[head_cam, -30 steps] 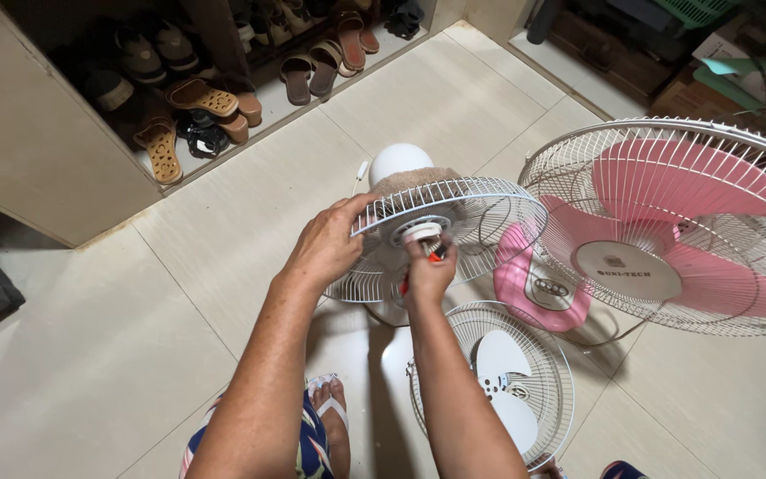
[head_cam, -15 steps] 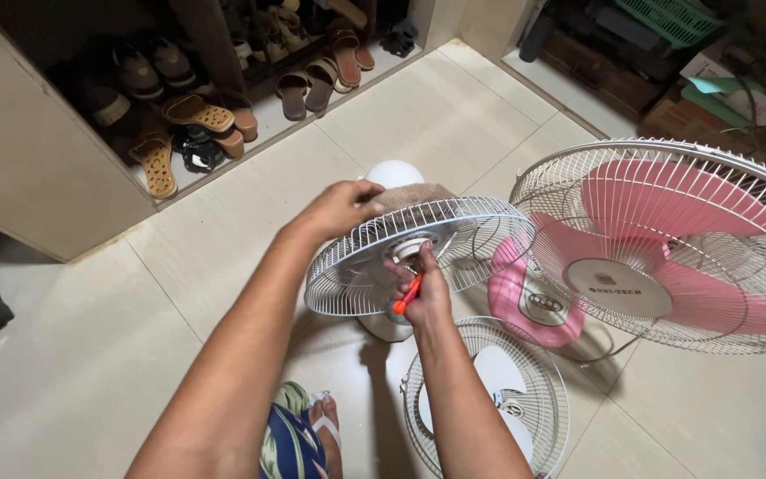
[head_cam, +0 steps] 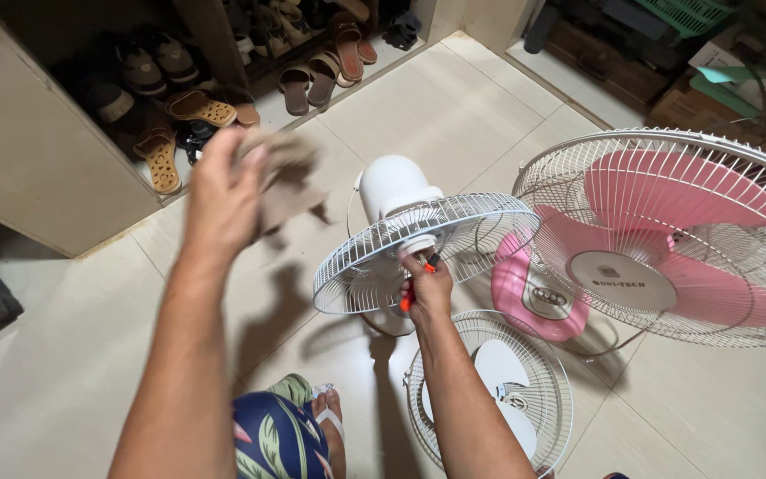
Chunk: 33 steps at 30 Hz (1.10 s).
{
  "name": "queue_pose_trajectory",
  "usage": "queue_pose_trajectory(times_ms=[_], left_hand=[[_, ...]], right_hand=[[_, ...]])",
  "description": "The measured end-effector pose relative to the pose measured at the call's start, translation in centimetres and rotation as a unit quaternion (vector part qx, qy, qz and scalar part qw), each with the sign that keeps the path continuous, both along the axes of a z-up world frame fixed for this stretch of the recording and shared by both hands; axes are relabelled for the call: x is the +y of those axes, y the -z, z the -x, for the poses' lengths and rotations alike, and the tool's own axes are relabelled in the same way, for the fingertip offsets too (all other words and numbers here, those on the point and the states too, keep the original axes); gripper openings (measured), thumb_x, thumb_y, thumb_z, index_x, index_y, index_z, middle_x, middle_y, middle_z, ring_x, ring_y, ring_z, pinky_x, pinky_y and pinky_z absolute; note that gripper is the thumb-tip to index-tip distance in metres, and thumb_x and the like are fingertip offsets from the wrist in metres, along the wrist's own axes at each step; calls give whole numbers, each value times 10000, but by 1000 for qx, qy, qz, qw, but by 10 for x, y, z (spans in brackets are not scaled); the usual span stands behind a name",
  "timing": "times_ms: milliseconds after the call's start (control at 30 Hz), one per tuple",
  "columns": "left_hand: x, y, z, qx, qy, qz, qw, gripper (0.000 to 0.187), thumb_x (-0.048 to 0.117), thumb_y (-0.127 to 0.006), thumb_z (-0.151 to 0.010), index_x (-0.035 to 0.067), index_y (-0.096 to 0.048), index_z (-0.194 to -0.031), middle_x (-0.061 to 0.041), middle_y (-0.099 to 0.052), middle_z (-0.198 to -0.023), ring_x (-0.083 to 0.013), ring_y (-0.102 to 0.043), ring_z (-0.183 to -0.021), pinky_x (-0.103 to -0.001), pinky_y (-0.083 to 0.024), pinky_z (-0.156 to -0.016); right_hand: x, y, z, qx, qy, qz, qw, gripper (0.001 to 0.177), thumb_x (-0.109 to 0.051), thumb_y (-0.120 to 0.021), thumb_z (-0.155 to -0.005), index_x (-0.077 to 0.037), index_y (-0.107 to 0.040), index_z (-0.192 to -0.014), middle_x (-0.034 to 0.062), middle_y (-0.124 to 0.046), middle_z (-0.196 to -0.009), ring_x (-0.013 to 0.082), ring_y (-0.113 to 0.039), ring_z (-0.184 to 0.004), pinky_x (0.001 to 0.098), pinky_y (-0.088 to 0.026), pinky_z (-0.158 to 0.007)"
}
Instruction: The person uses a screwdriver to remove the front grille and fan blades from a white electric fan. They then remove the rear grille and place the disassembled parts on the floor.
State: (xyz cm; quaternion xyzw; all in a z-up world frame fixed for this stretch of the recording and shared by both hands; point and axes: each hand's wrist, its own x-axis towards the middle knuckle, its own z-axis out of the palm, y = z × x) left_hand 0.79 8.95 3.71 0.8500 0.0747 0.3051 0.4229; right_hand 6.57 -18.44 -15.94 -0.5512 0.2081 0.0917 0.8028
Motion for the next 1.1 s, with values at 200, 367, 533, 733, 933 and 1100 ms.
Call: queue_pose_trajectory(times_ms=[200, 367, 533, 733, 933, 1100], left_hand=[[42, 23, 73, 340, -92, 17, 936, 337, 313, -647, -970, 5, -726, -1081, -245, -779, -998, -395, -745, -903, -477, -568, -836], [61, 64, 87, 559, -37, 51, 827, 382, 322, -706, -891, 15, -779, -1106, -269, -798, -1094, -408, -751, -1024, -508, -578, -902], [23, 68, 59, 511, 86, -77, 852, 1030, 463, -903, -707, 107, -400, -1532, -169, -389, -1601, -297, -376, -1493, -403, -319, -1229], [-89, 32, 23, 379, 193, -74, 902, 1308, 370, -964, -633, 125, -125, -1606, -143, -214, -1644, -278, -234, -1520, -390, -202, -1240], [-106, 38, 14, 212, 149, -40, 965, 641, 158, -684, -871, 122, -504, -1485, -213, -628, -1370, -369, -616, -1254, -440, -485, -1073], [-91, 43, 0, 226, 139, -29, 964, 478, 132, -595, -903, 155, -590, -1380, -206, -700, -1226, -379, -674, -1128, -465, -512, -998]], right_hand=[[-12, -1, -8, 137, -35, -213, 967, 615, -677, -568, -847, -156, -587, -1174, 236, -706, -1022, 110, -392, -443, 267, -339, -418], [-15, 15, -27, 124, -42, -266, 955, 550, -568, -636, -928, -90, -584, -1194, 247, -702, -1069, 132, -515, -504, 263, -354, -433], [-12, 26, -25, 61, -9, -132, 989, 514, -272, -784, -842, -142, -512, -1258, 178, -647, -983, 148, -530, -516, 303, -414, -440], [-4, 37, -7, -285, 59, 123, 949, 698, -48, -914, -808, -82, -480, -1354, 188, -694, -1152, 134, -615, -769, 291, -491, -630], [-26, 39, -3, 30, 14, -140, 990, 561, -485, -734, -914, -22, -606, -1204, 192, -729, -973, 97, -437, -416, 271, -339, -357], [-24, 30, -26, 161, -73, -279, 944, 576, -622, -530, -883, -139, -616, -1184, 233, -781, -964, 117, -435, -401, 259, -315, -379]])
